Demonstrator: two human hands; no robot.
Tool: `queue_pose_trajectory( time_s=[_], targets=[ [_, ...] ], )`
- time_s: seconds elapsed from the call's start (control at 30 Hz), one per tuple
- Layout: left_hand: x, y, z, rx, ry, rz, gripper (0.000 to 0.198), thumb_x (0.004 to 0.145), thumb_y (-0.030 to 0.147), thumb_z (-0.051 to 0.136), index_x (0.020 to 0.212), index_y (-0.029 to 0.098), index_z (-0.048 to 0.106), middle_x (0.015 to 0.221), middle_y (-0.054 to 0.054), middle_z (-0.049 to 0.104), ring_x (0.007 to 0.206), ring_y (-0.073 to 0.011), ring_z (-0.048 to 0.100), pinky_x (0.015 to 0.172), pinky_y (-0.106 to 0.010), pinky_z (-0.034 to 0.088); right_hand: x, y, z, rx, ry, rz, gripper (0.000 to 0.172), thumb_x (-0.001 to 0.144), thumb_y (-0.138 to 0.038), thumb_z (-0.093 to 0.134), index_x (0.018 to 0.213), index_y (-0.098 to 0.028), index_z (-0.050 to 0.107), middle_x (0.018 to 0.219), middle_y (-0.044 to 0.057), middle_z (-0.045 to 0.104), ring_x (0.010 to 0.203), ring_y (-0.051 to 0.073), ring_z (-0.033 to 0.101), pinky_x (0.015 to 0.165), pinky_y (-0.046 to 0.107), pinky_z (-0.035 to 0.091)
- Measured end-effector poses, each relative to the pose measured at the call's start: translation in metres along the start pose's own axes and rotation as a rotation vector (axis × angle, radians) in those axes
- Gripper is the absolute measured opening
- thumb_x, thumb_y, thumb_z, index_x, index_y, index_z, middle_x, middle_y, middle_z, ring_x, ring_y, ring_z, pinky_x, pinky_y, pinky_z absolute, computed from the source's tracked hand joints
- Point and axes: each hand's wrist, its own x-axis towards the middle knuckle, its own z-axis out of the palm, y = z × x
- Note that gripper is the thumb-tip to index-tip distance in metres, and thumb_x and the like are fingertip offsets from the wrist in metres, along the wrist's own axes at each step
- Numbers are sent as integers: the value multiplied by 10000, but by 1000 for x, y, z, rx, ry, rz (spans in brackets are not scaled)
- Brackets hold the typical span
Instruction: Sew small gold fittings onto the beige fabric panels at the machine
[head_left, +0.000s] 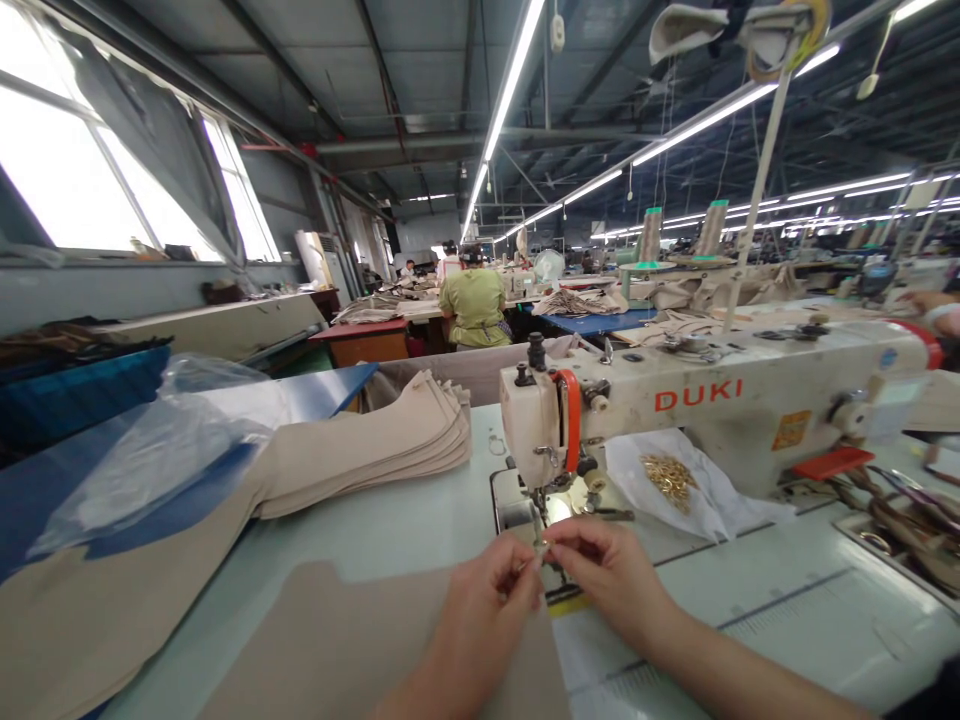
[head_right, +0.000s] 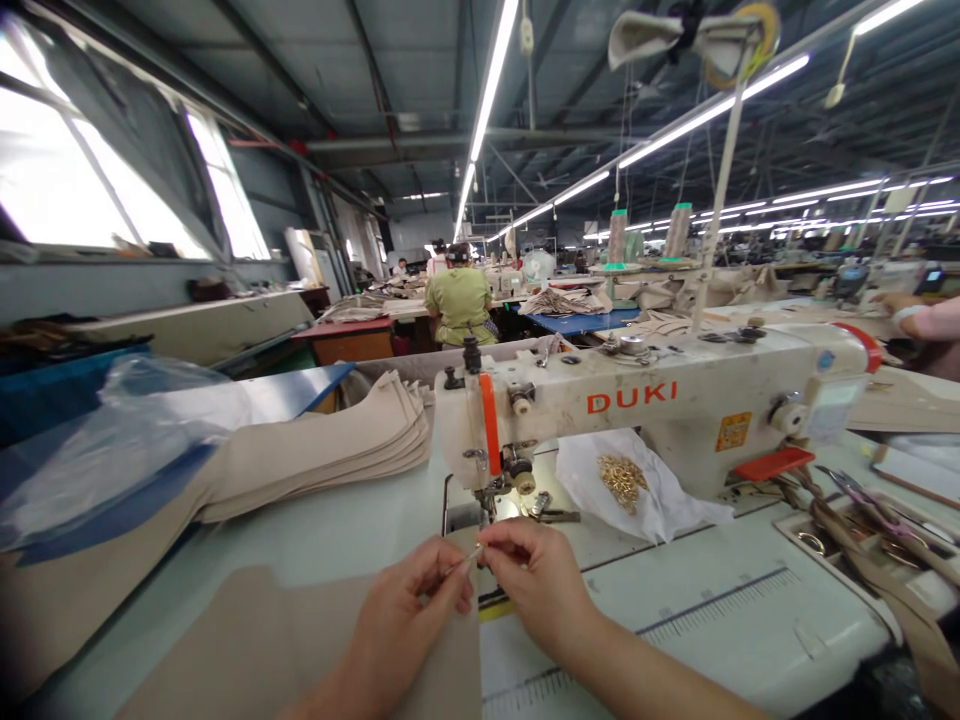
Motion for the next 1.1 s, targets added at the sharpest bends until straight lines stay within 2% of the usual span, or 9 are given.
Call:
queue_pose_trajectory(
  time_s=[0.1, 0.27, 0.4, 0.47, 0.6, 0.73, 0.87, 1.0, 1.1],
  targets=[
    [0, -2, 3, -125, -48, -52, 187, 837, 303, 482, 696, 201, 551, 598, 22, 625, 575, -143, 599, 598, -247, 453, -3, 0, -1, -88, -37, -38, 152, 707, -291, 616, 781, -190, 703, 726, 32, 674, 665, 180, 603, 624, 272, 469],
    [3, -2, 5, -397, -51, -140, 153, 785, 321, 545, 730, 178, 533, 584, 17, 618, 530, -131, 594, 578, -256, 474, -9, -6, -8, -126, -132, -26, 254, 772, -406, 579, 861, -202, 703, 772, 40, 677, 727, 195, 607, 689, 282, 482],
    [3, -2, 5, -517, -84, -173, 171, 747, 335, 567, 743, 171, 521, 584, 14, 610, 521, -116, 591, 557, -245, 470, -9, -10, -9, -138, -103, 13, 315, 698, -494, 619, 782, -205, 711, 728, 50, 674, 702, 211, 609, 669, 288, 496],
    [2, -1, 6, -553, -86, -189, 197, 724, 353, 586, 741, 171, 510, 575, 19, 600, 501, -109, 584, 536, -239, 459, -7, -12, -8, -135, -120, 48, 329, 649, -519, 648, 728, -205, 701, 715, 52, 671, 687, 209, 605, 651, 282, 498],
    [0, 1, 7, -644, -87, -242, 285, 661, 412, 633, 746, 182, 488, 507, 48, 565, 426, -97, 544, 497, -244, 451, 0, -15, -6, -141, -241, 146, 347, 580, -538, 688, 623, -195, 659, 579, 27, 609, 569, 170, 553, 552, 257, 471],
    [6, 0, 5, -747, -115, -295, 377, 587, 463, 661, 764, 191, 469, 452, 51, 567, 367, -104, 524, 438, -229, 427, 10, -11, -6, -67, -308, 220, 334, 558, -511, 730, 587, -189, 646, 524, 8, 553, 495, 135, 493, 507, 250, 444],
    [14, -5, 1, -848, -110, -368, 427, 602, 570, 574, 748, 177, 493, 459, 6, 601, 349, -122, 536, 417, -232, 408, 13, -5, -5, 145, -294, 379, 326, 493, -486, 785, 616, -204, 678, 631, 46, 613, 600, 181, 575, 590, 290, 497],
    [15, -8, -1, -885, -139, -435, 435, 467, 405, 721, 772, 174, 516, 525, 9, 629, 407, -121, 566, 486, -247, 428, 11, -3, -3, 246, -198, 460, 331, 441, -459, 814, 630, -215, 696, 714, 78, 651, 686, 230, 615, 671, 343, 523],
    [13, -6, -1, -890, -154, -449, 452, 396, 324, 760, 753, 169, 531, 535, 14, 627, 454, -123, 572, 533, -268, 435, 9, -3, -3, 239, -229, 460, 328, 467, -474, 796, 627, -209, 686, 695, 76, 645, 677, 234, 618, 684, 358, 524]
  ],
)
